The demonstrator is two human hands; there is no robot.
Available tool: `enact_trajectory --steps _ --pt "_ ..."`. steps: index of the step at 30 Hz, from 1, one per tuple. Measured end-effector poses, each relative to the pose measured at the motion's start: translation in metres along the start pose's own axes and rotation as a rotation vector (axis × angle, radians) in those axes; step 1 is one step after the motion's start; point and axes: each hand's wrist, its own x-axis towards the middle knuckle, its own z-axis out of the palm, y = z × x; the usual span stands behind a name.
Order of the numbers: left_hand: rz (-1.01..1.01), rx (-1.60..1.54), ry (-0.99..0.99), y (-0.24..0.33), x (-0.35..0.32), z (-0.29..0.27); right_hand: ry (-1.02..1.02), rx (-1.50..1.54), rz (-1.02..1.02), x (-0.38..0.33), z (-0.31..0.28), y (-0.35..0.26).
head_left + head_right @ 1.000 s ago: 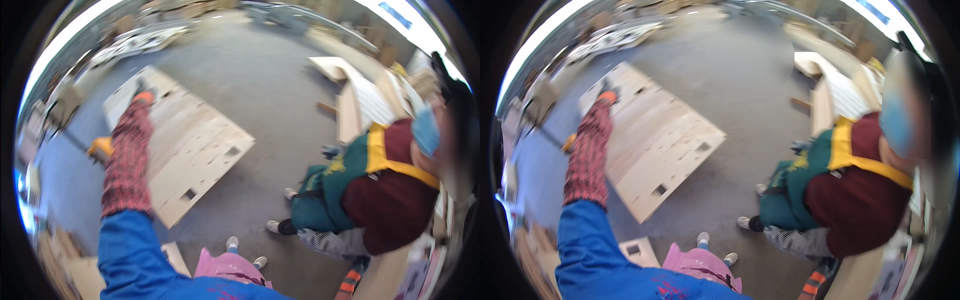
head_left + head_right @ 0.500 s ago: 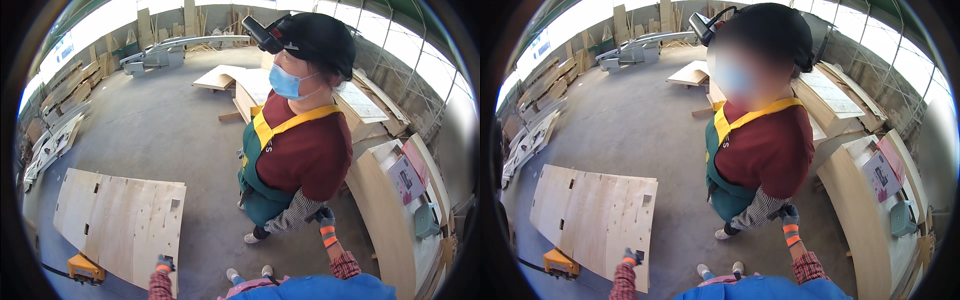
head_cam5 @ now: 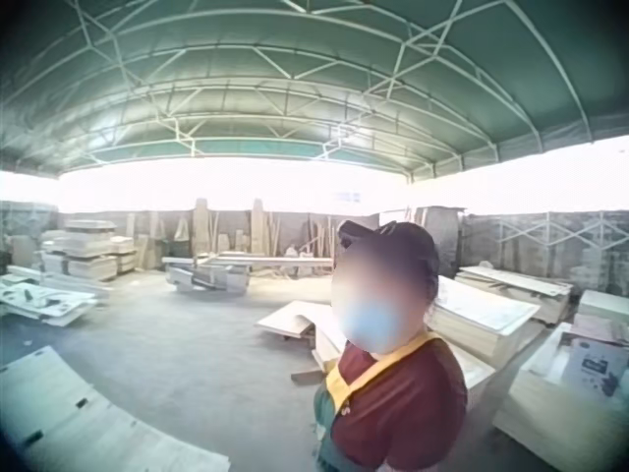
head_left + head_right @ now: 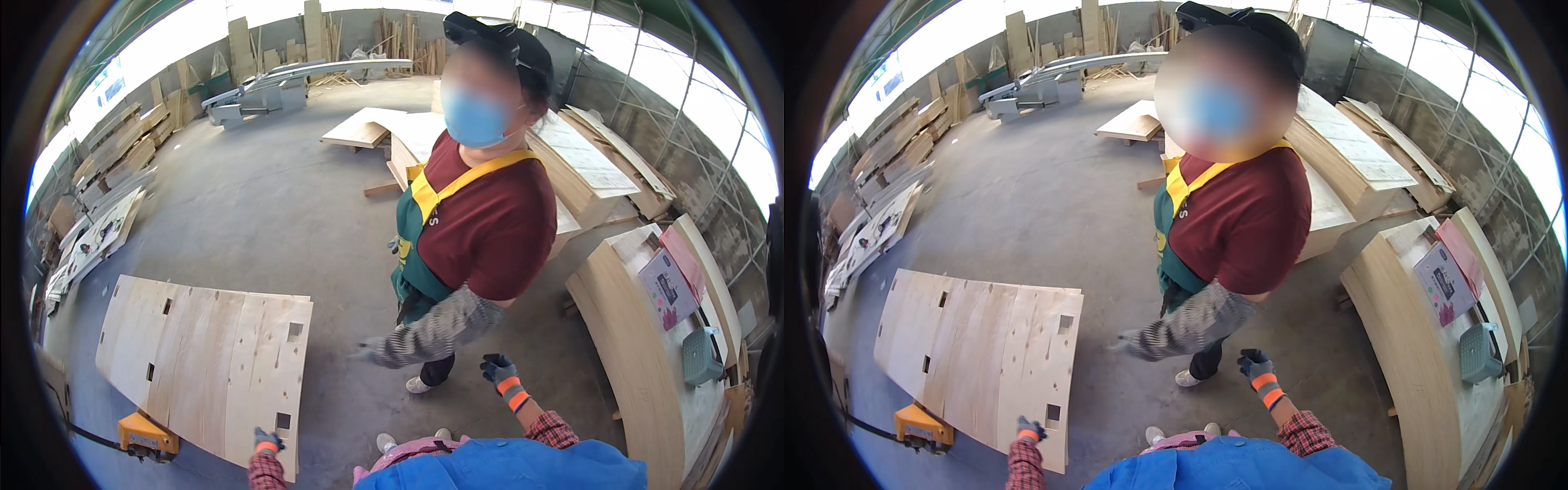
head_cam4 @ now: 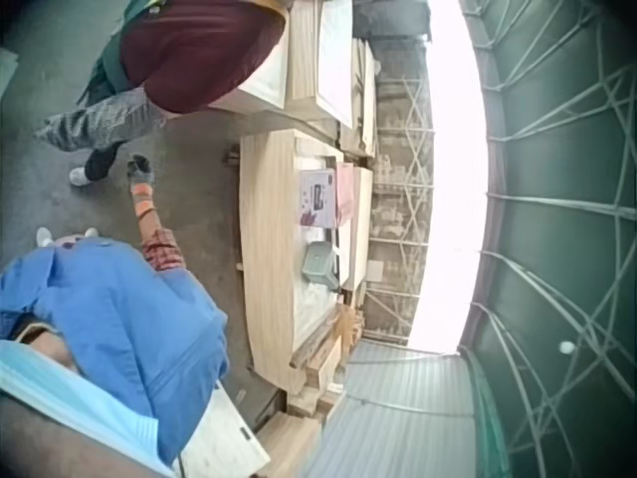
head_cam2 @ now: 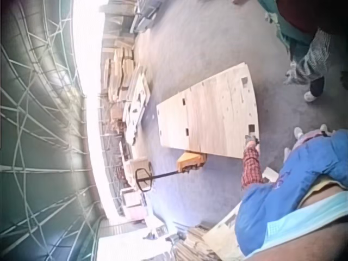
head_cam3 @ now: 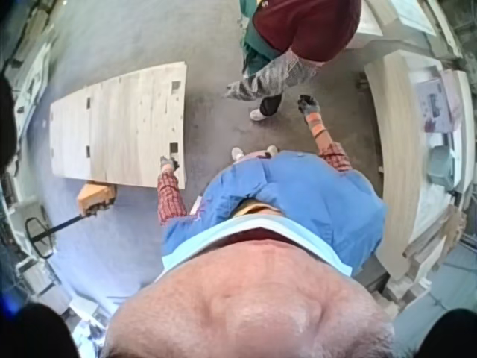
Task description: The person uses a manual pallet jack to lift and move large wooden panels across a workshop floor. They position the jack under the panels, lift them, and transport them to a different location while another worker is visible in the background.
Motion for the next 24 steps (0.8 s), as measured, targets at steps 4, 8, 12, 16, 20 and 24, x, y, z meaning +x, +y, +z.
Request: enact_trajectory --steps 4,8,12,16,20,24 --pt "0.503 0.242 0.278 0.117 -0.033 0.003 -0.139 -0.075 0.051 -0.015 0.011 -0.003" --pt "0.778 0.294 0.427 0.191 -0.088 0.030 -0.179 -0.134 0.051 -0.020 0.001 0.009" --pt "0.863 0.420 0.560 0.183 -0.134 0.116 -0.080 -0.198 0.109 -0.037 -0.011 0.009" --pt "0.861 0.324 0.385 0.181 -0.107 0.079 -0.150 -0.205 0.146 -0.036 -0.012 0.029" --pt "0.795 0.431 0.381 0.114 -0.067 0.068 -0.214 -0.214 0.196 -0.040 0.003 0.041" --pt "0.566 0.769 0.406 -0.037 -0.053 0.055 -0.325 -0.257 0.255 -0.039 0.025 0.049"
